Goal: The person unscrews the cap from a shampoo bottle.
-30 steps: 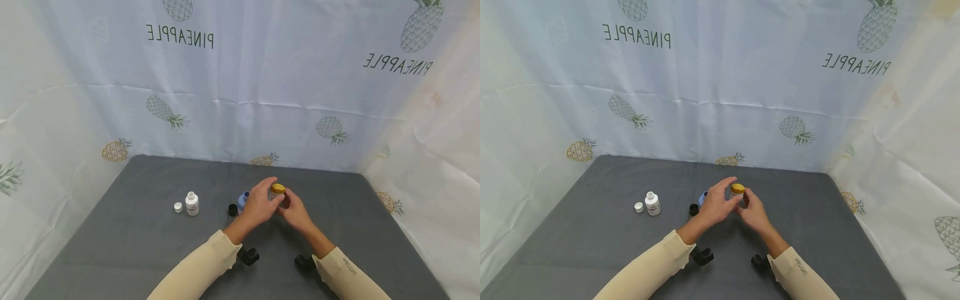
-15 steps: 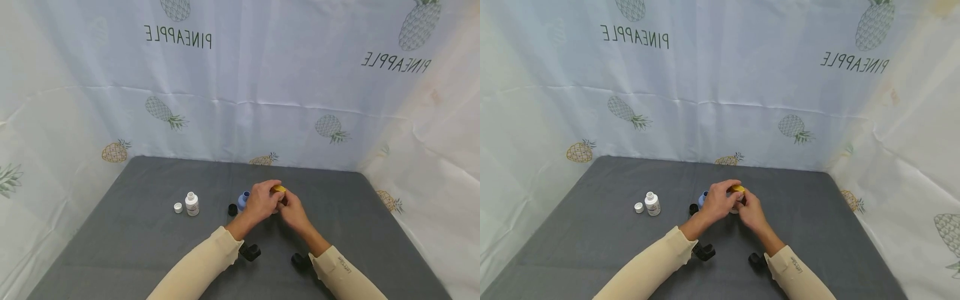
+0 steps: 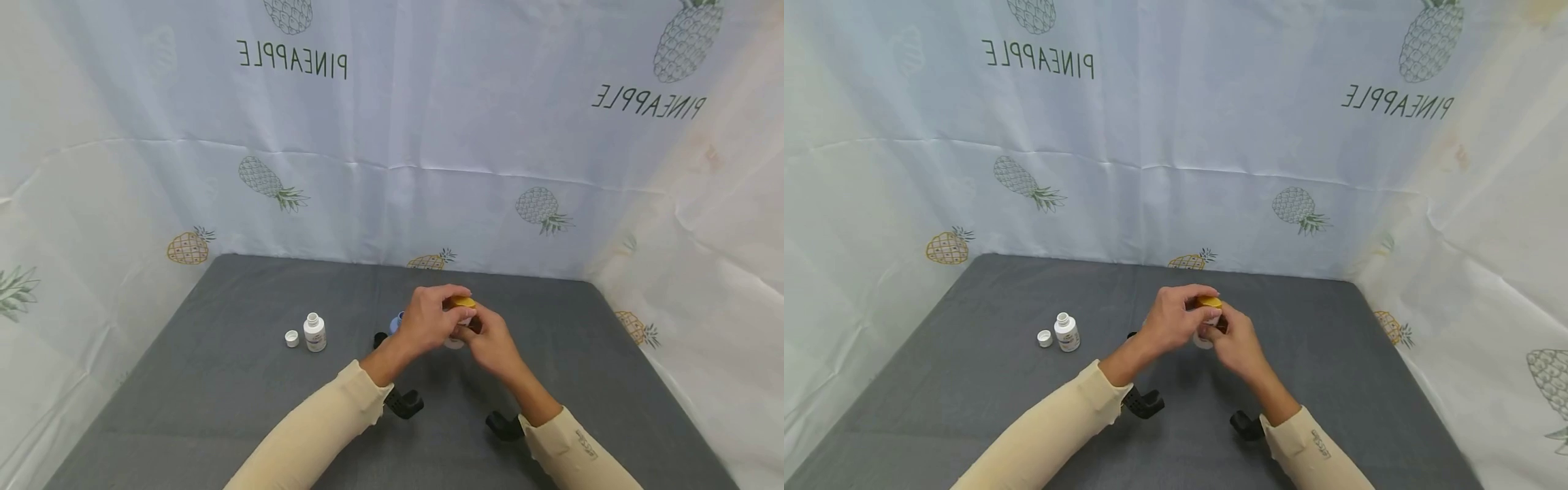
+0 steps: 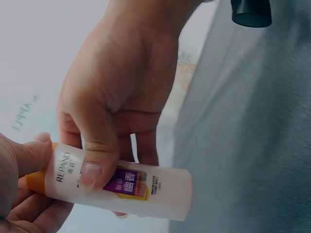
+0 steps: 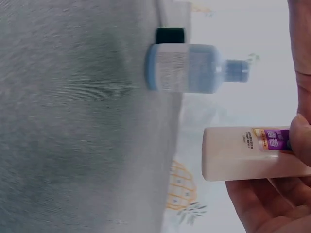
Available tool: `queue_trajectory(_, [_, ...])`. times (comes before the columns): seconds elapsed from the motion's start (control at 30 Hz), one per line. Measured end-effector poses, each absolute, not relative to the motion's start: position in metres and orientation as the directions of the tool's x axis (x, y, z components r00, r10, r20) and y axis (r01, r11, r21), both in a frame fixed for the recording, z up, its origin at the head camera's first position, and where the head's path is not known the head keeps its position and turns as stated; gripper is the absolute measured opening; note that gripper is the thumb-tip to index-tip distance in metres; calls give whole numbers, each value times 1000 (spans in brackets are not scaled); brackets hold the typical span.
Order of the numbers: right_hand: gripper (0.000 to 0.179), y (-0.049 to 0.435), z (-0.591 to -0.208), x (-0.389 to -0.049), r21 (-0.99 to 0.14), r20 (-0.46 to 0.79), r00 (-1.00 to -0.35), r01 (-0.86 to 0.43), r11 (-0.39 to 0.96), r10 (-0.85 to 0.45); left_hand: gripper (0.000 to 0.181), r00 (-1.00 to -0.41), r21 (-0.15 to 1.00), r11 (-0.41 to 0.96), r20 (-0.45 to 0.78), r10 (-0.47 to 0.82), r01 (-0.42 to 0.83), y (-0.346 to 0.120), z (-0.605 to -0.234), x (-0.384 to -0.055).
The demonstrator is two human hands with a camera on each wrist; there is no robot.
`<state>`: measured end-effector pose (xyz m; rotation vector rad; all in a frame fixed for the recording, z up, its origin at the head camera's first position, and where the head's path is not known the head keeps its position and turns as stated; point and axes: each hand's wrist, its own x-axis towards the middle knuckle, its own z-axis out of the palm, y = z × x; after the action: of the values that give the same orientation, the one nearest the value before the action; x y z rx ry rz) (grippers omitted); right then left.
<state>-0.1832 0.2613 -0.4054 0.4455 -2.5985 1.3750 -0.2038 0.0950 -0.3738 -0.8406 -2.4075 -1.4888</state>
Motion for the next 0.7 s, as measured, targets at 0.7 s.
queue_trajectory(0.7, [40,254,-360,-151,-776,428,-881,-474,416,-204,27,-816,883,31,418,400,467,71,-320,-183])
